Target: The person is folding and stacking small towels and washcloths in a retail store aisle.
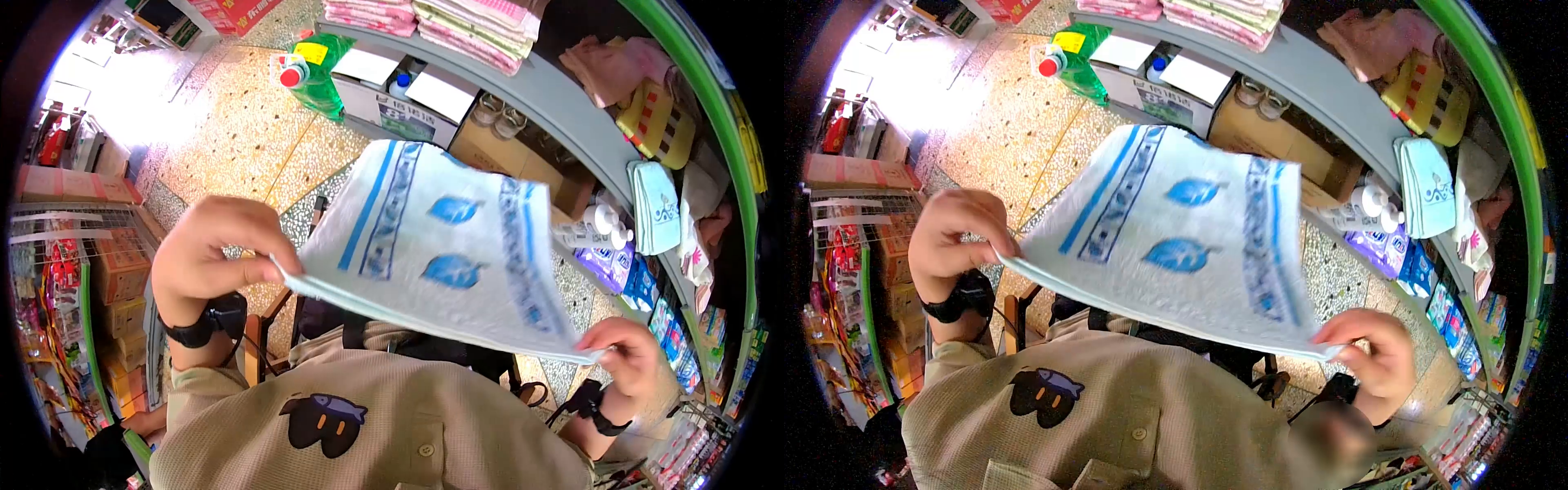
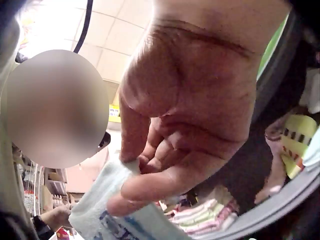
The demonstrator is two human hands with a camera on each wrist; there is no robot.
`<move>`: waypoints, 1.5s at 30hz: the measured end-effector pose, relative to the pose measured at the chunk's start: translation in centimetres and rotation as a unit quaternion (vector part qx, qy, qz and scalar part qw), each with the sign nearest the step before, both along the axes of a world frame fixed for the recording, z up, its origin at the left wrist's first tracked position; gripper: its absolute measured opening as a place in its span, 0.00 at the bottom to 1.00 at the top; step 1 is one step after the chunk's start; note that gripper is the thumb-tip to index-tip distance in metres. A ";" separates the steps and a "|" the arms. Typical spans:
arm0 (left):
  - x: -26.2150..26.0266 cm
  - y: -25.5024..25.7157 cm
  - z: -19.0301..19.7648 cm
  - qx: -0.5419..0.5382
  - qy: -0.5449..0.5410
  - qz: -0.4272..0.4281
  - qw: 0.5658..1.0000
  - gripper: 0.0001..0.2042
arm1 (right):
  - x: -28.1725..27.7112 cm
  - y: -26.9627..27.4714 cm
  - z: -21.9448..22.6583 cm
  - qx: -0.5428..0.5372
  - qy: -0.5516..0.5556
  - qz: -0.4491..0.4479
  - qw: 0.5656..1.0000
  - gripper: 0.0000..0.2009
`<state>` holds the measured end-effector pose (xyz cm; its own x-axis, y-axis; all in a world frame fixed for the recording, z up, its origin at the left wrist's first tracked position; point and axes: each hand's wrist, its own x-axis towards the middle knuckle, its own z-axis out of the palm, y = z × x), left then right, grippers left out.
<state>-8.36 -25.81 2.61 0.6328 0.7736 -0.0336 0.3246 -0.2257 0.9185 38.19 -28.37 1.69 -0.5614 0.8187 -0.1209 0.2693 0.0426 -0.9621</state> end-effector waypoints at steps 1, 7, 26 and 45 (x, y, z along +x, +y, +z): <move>0.0 -0.4 -0.6 -0.020 0.010 -0.014 1.000 0.05 | 0.0 -0.6 -0.8 -0.062 -0.023 0.004 0.998 0.05; 0.4 -0.9 -4.2 -0.086 0.028 -0.039 0.995 0.05 | -0.1 -2.1 -4.6 -0.157 -0.043 0.008 0.987 0.04; 2.1 4.5 -19.4 -0.182 -0.028 0.295 0.938 0.05 | -4.0 5.9 -17.9 -0.193 -0.016 -0.292 0.937 0.05; 3.7 4.4 -19.9 -0.247 -0.045 0.245 0.936 0.13 | -4.9 5.4 -17.4 -0.136 -0.027 -0.294 0.946 0.12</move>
